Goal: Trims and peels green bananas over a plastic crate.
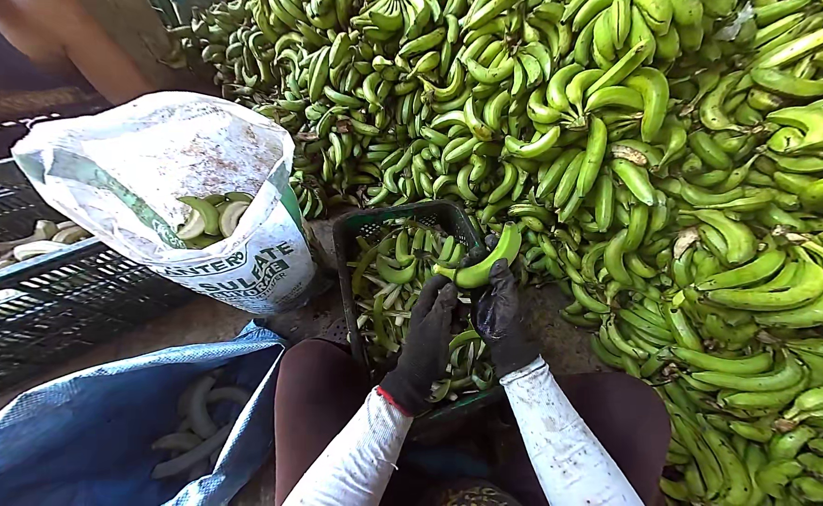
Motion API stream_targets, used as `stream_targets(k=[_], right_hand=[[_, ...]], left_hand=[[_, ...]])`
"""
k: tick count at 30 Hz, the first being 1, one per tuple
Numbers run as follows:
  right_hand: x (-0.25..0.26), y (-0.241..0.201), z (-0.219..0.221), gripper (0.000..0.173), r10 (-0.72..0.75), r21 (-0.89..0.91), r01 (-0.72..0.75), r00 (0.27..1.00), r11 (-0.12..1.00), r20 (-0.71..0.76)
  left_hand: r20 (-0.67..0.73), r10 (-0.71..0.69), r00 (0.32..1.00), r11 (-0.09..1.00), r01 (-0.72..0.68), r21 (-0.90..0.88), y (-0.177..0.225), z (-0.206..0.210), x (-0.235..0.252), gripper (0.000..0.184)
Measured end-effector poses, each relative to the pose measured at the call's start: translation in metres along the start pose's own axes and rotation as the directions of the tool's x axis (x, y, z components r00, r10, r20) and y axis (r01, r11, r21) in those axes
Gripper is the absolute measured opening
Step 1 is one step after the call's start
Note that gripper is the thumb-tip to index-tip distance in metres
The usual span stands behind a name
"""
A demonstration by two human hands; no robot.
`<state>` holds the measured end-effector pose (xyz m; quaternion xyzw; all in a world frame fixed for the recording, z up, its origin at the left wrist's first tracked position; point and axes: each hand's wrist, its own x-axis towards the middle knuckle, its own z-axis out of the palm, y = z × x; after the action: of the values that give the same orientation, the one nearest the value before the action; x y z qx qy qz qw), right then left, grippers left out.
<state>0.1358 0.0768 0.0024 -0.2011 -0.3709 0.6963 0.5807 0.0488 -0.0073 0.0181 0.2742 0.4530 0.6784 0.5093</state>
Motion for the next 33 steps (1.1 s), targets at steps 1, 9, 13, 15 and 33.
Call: stream_targets(k=[1, 9, 13, 15, 33], right_hand=[[-0.001, 0.0, -0.001, 0.033, 0.015, 0.001, -0.015, 1.0, 1.0, -0.009], [0.011, -0.014, -0.022, 0.031, 0.147, -0.402, -0.194, 0.978, 0.895, -0.144], [0.013, -0.032, -0.04, 0.032, 0.415, -0.358, -0.36, 0.905, 0.862, 0.09], [0.015, -0.046, -0.049, 0.037, 0.543, -0.407, -0.439, 0.818, 0.801, 0.187], [0.021, -0.08, -0.057, 0.04, 0.209, -0.4, -0.295, 0.947, 0.868, -0.243]], left_hand=[[0.013, 0.054, 0.998, 0.997, -0.055, 0.056, -0.003, -0.003, 0.001, 0.018], [0.26, 0.109, 0.959, 0.837, -0.229, 0.497, -0.014, -0.015, -0.004, 0.033], [0.325, -0.247, 0.913, 0.963, 0.195, 0.185, 0.008, -0.014, -0.004, 0.026], [0.278, -0.233, 0.932, 0.958, 0.172, 0.229, 0.011, -0.023, 0.001, 0.025], [0.183, -0.374, 0.909, 0.772, 0.196, 0.605, -0.022, -0.015, -0.003, 0.048]])
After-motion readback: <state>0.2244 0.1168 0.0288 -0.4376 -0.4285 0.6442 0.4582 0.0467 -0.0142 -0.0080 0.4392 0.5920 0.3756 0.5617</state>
